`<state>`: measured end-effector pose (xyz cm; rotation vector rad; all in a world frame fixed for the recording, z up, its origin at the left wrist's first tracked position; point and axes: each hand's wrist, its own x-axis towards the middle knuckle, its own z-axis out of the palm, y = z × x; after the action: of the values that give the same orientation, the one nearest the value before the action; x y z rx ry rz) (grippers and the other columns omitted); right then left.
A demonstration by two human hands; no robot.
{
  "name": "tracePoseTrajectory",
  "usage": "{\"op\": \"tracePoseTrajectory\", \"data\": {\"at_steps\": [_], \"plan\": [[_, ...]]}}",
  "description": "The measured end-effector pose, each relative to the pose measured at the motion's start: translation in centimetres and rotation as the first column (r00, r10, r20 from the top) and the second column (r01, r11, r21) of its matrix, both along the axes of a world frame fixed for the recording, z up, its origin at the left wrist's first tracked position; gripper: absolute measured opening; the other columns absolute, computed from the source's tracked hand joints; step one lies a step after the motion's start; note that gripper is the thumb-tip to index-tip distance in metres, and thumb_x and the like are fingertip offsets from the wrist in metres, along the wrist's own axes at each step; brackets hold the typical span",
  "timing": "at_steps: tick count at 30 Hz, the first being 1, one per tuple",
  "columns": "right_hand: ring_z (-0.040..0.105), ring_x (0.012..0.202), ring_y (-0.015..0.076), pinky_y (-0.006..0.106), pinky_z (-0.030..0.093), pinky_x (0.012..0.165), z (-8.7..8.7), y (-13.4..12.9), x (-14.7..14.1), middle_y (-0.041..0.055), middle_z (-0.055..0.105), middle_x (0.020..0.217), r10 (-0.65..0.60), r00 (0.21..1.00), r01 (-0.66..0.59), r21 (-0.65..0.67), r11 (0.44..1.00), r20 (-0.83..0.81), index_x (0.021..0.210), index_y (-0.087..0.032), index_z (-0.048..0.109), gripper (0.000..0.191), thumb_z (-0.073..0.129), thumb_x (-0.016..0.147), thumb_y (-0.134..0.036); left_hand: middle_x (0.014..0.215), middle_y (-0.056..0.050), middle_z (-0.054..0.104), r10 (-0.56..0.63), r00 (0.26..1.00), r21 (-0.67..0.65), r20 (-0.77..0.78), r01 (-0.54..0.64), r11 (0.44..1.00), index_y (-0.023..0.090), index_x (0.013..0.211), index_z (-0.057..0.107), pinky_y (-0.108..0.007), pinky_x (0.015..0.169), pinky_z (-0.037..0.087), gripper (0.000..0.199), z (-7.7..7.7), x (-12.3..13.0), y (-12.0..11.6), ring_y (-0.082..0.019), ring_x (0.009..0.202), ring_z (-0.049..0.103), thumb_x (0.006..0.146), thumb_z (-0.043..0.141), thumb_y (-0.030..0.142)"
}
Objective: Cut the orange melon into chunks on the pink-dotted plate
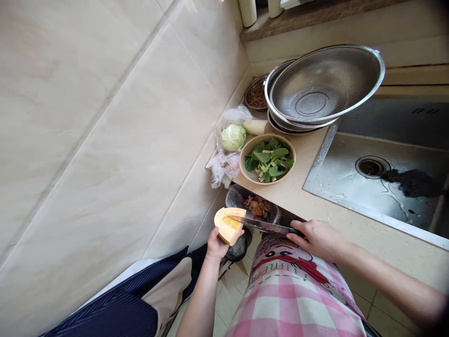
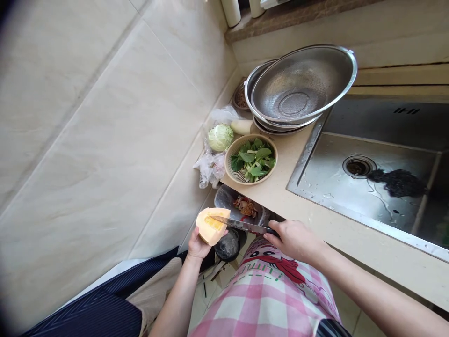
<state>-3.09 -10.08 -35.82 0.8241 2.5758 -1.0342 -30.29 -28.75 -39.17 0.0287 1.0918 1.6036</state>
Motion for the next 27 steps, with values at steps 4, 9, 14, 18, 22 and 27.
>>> {"op": "tracePoseTrajectory", "data": {"at_steps": [4,9,14,18,22,27], "plan": [[0.064,0.068,0.0254,0.03,0.035,0.057,1.0,1.2,-0.8,0.0083,0.066,0.071,0.05,0.998,-0.051,0.044,0.998,0.032,0.083,-0.024,0.06,0.036,0.038,0.088,-0.052,0.129,-0.011,0.053,-0.073,0.997,-0.021,-0.014,0.072,0.997,0.028,0.133,0.04,-0.065,0.099,0.029,0.07,-0.2,0.0,-0.2,-0.039,0.124,0.041,0.07,0.066,0.044],[0.063,0.069,0.0255,0.031,0.037,0.059,1.9,3.1,-1.5,0.0093,0.066,0.07,0.05,0.998,-0.051,0.055,0.997,0.022,0.078,-0.023,0.062,0.034,0.045,0.084,-0.051,0.129,-0.011,0.053,-0.126,0.989,-0.029,-0.075,0.124,0.992,0.027,0.134,0.038,-0.06,0.099,0.034,0.076,0.4,0.1,0.2,-0.039,0.123,0.042,0.066,0.071,0.037],[0.063,0.071,0.0242,0.031,0.038,0.061,2.9,5.2,-2.0,0.0083,0.066,0.072,0.078,0.996,-0.08,0.039,0.996,0.036,0.077,-0.023,0.065,0.028,0.051,0.082,-0.047,0.13,-0.009,0.053,-0.174,0.977,-0.059,-0.125,0.168,0.984,0.027,0.132,0.042,-0.056,0.103,0.032,0.075,0.8,-0.2,0.4,-0.037,0.124,0.041,0.064,0.072,0.031],[0.063,0.072,0.0233,0.03,0.039,0.06,3.4,6.3,-2.3,0.0075,0.067,0.073,0.096,0.992,-0.097,0.006,0.995,0.079,0.077,-0.023,0.067,0.027,0.054,0.081,-0.046,0.129,-0.008,0.053,-0.211,0.96,-0.075,-0.183,0.2,0.977,0.025,0.13,0.045,-0.05,0.107,0.027,0.073,0.6,-0.6,0.3,-0.035,0.126,0.039,0.063,0.072,0.029],[0.063,0.074,0.0246,0.031,0.039,0.059,3.3,7.3,-2.6,0.008,0.068,0.078,0.117,0.984,-0.114,-0.034,0.993,0.137,0.078,-0.024,0.068,0.027,0.051,0.082,-0.045,0.13,-0.007,0.052,-0.232,0.95,-0.112,-0.208,0.212,0.971,0.026,0.129,0.047,-0.046,0.108,0.026,0.072,0.5,-1.1,0.3,-0.033,0.127,0.038,0.062,0.073,0.028],[0.064,0.076,0.0278,0.032,0.039,0.058,2.9,8.1,-1.9,0.0121,0.068,0.081,0.015,0.984,-0.025,0.05,0.998,0.178,0.082,-0.021,0.068,0.032,0.047,0.084,-0.046,0.13,-0.007,0.052,-0.211,0.955,-0.129,-0.209,0.187,0.974,0.026,0.127,0.048,-0.044,0.108,0.026,0.069,0.4,-1.4,0.4,-0.032,0.128,0.037,0.062,0.073,0.026]]}}
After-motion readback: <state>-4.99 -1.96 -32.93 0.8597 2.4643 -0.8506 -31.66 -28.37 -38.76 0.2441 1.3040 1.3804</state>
